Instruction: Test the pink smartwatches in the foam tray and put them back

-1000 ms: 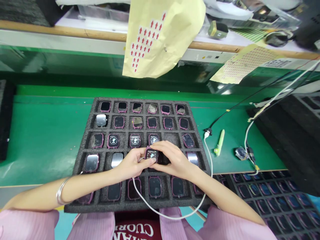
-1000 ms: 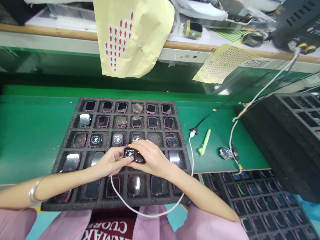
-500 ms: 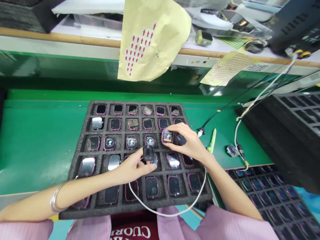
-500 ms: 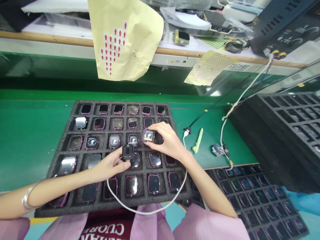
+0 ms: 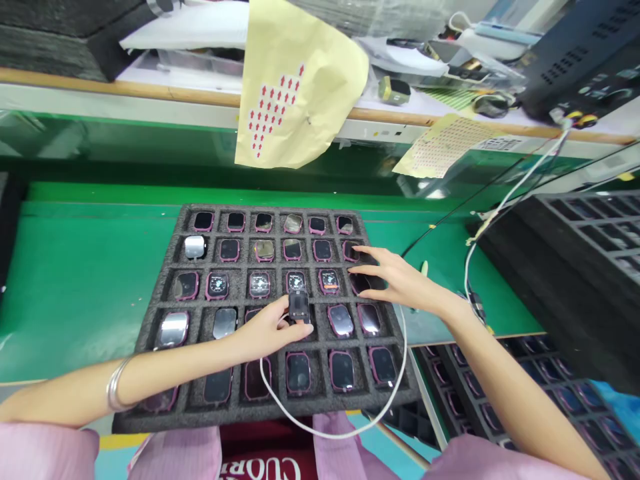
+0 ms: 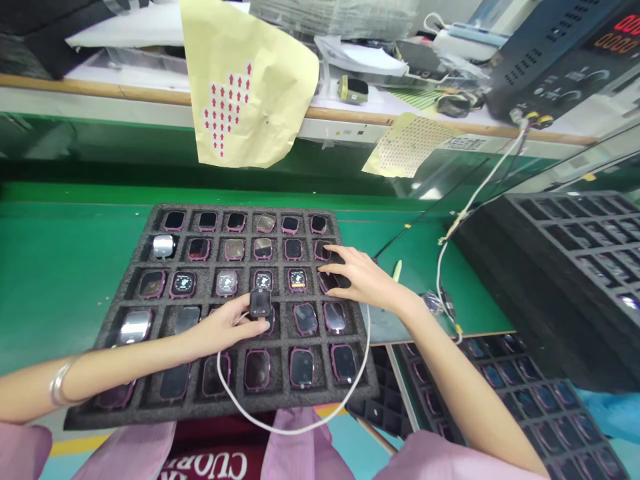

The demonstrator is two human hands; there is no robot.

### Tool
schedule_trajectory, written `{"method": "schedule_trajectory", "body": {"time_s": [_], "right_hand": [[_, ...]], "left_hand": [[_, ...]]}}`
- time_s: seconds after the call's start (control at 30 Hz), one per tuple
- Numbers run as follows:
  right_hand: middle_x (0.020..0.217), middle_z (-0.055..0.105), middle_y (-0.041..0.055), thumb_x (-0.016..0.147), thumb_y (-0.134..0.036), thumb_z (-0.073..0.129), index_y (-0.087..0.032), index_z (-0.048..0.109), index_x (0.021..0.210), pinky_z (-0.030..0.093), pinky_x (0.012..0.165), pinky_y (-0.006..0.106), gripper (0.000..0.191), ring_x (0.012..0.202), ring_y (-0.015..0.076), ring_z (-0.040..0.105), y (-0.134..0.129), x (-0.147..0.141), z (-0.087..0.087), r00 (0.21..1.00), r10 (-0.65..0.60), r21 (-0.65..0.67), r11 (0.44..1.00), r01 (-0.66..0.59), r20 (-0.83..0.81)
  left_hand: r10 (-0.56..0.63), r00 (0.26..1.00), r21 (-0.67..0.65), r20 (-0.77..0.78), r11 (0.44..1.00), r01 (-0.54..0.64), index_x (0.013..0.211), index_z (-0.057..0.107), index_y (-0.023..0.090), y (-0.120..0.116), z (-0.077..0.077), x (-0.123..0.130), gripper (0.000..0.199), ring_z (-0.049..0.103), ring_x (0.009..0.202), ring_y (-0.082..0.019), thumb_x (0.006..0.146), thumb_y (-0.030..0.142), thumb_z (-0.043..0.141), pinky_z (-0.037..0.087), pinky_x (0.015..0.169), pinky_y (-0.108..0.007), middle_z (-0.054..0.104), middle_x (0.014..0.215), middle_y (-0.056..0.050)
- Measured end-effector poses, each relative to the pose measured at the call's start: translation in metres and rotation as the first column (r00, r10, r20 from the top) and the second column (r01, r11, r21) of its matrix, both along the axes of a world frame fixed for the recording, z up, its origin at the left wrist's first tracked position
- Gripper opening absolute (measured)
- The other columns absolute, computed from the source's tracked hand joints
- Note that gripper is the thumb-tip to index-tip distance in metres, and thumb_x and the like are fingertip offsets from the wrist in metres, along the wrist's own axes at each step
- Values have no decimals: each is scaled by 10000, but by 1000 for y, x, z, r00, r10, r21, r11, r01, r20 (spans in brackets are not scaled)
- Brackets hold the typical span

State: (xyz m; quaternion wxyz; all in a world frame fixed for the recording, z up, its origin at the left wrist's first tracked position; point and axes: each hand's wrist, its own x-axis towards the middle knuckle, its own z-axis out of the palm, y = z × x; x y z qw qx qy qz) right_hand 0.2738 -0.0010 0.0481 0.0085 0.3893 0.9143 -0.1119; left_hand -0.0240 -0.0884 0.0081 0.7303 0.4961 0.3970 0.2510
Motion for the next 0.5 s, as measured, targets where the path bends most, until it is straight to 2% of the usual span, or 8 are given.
{"method": "schedule_trajectory", "body": {"time_s": [0.17, 0.27, 0.37, 0.5], "right_hand": [[1455, 387, 163, 735, -272, 768, -247, 630, 1203, 410, 978, 597, 488, 1307, 408, 397, 11, -1, 3, 993, 89, -21, 996, -87, 83], [1443, 405, 167, 729, -239, 767, -221, 646, 1165, 392, 1006, 591, 453, 1317, 399, 389, 15, 5, 7, 992, 115, -16, 993, -114, 54], [1401, 463, 158, 785, -270, 704, -200, 629, 1147, 409, 1017, 554, 376, 1288, 351, 443, 4, 0, 15, 989, 65, -20, 997, -68, -130], [1212, 629, 105, 791, -292, 696, -222, 560, 1208, 477, 977, 463, 445, 1136, 284, 586, -31, -41, 22, 894, -85, -60, 996, 65, -440]], "left_hand": [[-24, 999, -126, -41, 992, 19, 991, 544, 151, 6, 14, 5, 282, 357, 485, -37, 791, 314, 658, 314, 481, -196, 546, 788, 45], [-11, 1000, -108, -27, 994, 8, 933, 521, 151, 8, 13, 4, 246, 330, 458, -24, 790, 302, 652, 265, 419, -182, 544, 804, 39], [-31, 1000, -78, 6, 996, 31, 916, 507, 151, 8, 7, 1, 245, 357, 463, -26, 778, 287, 656, 266, 369, -171, 569, 888, 6], [-73, 997, -62, 16, 995, 73, 943, 524, 137, 8, 3, -1, 272, 363, 458, -20, 761, 269, 677, 291, 362, -169, 595, 967, -27]]}}
